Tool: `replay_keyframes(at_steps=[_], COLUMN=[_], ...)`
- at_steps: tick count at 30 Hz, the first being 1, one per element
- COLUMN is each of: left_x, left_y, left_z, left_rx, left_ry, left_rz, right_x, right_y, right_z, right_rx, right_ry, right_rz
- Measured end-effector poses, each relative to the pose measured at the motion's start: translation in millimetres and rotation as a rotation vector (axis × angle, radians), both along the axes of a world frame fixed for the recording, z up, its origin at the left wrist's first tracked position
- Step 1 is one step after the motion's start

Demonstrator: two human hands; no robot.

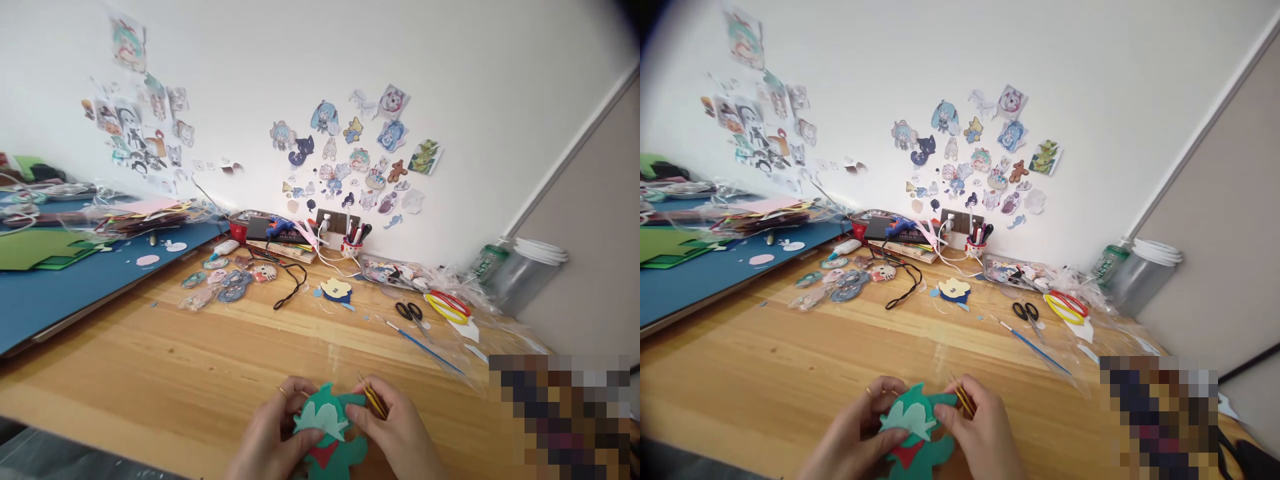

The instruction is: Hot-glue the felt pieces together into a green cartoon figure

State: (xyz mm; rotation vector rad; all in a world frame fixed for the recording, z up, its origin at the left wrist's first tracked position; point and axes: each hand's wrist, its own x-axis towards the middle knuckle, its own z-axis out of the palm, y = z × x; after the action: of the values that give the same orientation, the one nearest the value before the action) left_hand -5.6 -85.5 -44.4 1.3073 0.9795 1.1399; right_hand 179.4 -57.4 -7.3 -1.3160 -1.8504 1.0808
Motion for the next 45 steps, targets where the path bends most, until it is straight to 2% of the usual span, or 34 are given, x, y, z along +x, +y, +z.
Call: replay_keyframes(at_steps=[3, 9, 15, 18, 21, 25, 27, 29, 32, 35, 39, 42, 45], left_x=[2.6, 2.2, 0.1, -3.4, -4.9, -6.0, -6.7, -6.5, -4.2, -3.2, -9.4, -17.1, -23.2], left_y=[0.6, 1.0, 2.6, 4.1, 4.9, 5.8, 6.6, 7.1, 7.1, 8.5, 21.0, 38.8, 57.1], left_z=[6.5, 11.9, 16.6, 16.5, 14.6, 14.8, 15.9, 15.9, 13.5, 12.0, 20.6, 29.7, 33.4], left_rx=[-0.097, -0.181, -0.140, -0.143, -0.163, -0.113, -0.106, -0.124, -0.165, -0.211, -0.198, -0.170, -0.166], left_ry=[-0.185, -0.191, -0.189, -0.209, -0.264, -0.221, -0.190, -0.212, -0.234, -0.113, 0.046, 0.166, 0.278], left_rz=[-0.056, -0.027, -0.033, -0.042, -0.057, -0.045, -0.028, -0.044, -0.128, -0.169, -0.166, -0.195, -0.252], right_x=[-3.2, -8.5, 3.3, 11.6, 9.8, -3.9, -9.0, -11.0, -10.8, -9.4, -0.8, 12.5, 23.4], right_y=[-3.5, -6.4, -0.7, 1.8, -0.4, -6.9, -8.8, -9.4, -8.9, -4.5, 20.3, 58.9, 105.8], right_z=[1.3, -5.2, 6.0, 12.9, 16.1, 14.6, 11.3, 6.8, -0.9, -5.5, 3.9, 19.0, 26.6], right_rx=[0.102, 0.228, 0.277, 0.202, 0.131, -0.014, -0.058, -0.026, 0.011, 0.034, 0.140, 0.228, 0.232], right_ry=[-0.089, -0.148, -0.055, 0.071, 0.156, 0.180, 0.208, 0.204, 0.058, -0.098, -0.267, -0.464, -0.688], right_rz=[-0.079, -0.235, -0.418, -0.490, -0.445, -0.185, -0.112, -0.142, -0.193, -0.191, -0.204, -0.226, -0.246])
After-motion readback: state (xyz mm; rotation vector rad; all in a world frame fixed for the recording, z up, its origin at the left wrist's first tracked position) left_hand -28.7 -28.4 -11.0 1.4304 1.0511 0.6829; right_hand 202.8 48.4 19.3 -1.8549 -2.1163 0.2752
